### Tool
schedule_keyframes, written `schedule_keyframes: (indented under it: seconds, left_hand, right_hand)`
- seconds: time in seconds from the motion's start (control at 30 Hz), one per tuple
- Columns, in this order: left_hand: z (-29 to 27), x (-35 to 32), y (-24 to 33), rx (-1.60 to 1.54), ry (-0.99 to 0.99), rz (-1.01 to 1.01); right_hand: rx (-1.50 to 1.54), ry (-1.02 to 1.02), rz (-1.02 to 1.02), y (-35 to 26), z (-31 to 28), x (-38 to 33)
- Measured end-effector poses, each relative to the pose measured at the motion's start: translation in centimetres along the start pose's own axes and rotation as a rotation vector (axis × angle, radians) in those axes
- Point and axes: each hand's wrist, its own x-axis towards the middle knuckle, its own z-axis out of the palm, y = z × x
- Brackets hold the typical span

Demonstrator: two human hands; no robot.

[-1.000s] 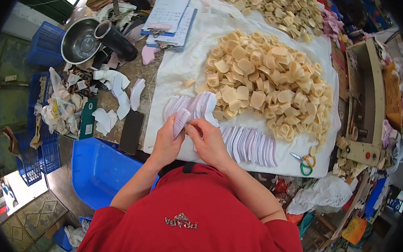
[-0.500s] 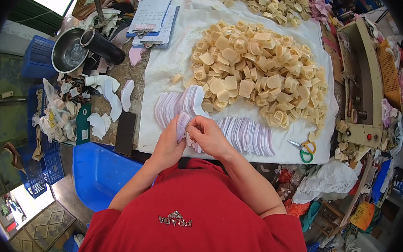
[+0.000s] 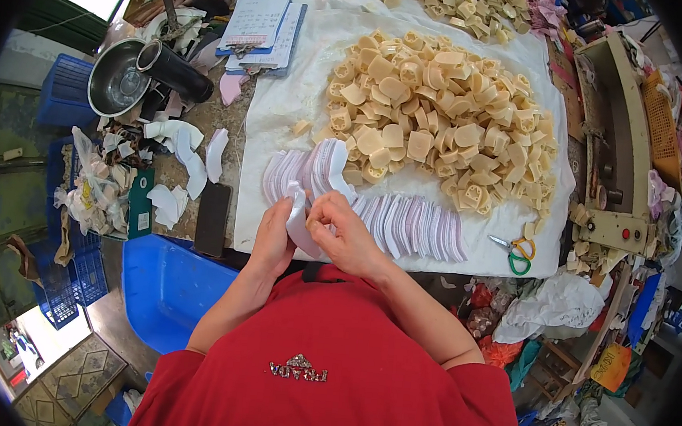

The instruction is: The person is sorting and counting pink and white striped shoe components on a workbench in a factory setting.

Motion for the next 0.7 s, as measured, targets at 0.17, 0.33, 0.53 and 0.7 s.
schedule_keyframes:
  seconds: [0.17,0.33,0.53,0.7]
  left_hand:
    - [-0.7,-0.1,-0.4,0.416,-0.074,0.265]
    - [-0.7,-0.4,-0.8,0.795,-0.090,0.381]
    - [-1.4,0.6,-1.0,0.555,-0.003,0.282]
    - [-1.5,1.1,1.1,-0.094,0.127,0.142]
  right_hand:
    - [0.139,0.154,0.143,-1.0,0.5,0.4]
    - [-0.073,0.029,0.330,-1.7,-0.2,1.0]
    - [0.031,0.079,0.235,-1.1,0.2,0.8]
    - [-0.051,-0.071,-0.320,-3.7,0.5,0.5]
